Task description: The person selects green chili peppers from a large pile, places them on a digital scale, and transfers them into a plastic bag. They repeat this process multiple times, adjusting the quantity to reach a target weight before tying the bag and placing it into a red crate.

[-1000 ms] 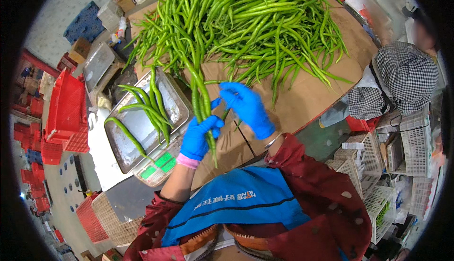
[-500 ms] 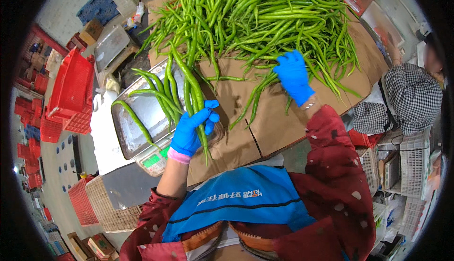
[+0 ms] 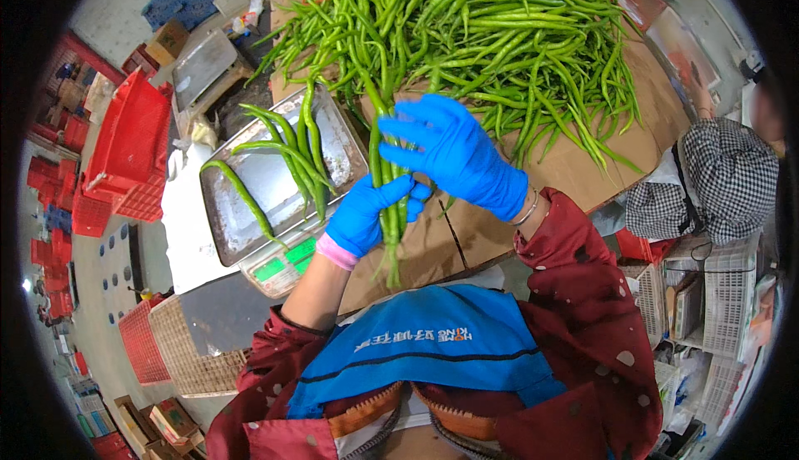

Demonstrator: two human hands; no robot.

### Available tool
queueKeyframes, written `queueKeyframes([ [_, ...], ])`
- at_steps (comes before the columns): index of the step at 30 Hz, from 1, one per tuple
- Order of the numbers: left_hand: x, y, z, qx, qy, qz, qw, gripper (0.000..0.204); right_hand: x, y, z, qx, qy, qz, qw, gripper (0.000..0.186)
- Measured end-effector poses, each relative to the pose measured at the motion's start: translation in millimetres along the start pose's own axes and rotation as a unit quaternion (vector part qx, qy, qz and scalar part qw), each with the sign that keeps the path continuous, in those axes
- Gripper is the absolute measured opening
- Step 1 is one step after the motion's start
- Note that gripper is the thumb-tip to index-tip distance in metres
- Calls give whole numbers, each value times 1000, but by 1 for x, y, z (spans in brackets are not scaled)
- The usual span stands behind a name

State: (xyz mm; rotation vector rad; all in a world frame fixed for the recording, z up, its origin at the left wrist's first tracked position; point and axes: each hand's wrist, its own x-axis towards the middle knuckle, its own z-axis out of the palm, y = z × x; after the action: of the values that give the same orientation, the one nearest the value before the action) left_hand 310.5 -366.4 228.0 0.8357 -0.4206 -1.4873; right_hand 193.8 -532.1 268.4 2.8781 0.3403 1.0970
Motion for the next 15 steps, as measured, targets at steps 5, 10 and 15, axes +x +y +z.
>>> queueKeyframes([
  [5, -19, 5, -13, -57, 23, 42, 997, 47, -42, 24, 53, 112, -51, 228, 966, 37],
  [10, -28, 3, -9, -135, 17, 61, 989, 46, -111, 39, 119, 73, -19, 255, 964, 32],
  [15, -38, 11, -2, -61, 22, 139, 988, 45, -145, 52, 126, 152, -237, 232, 931, 25],
])
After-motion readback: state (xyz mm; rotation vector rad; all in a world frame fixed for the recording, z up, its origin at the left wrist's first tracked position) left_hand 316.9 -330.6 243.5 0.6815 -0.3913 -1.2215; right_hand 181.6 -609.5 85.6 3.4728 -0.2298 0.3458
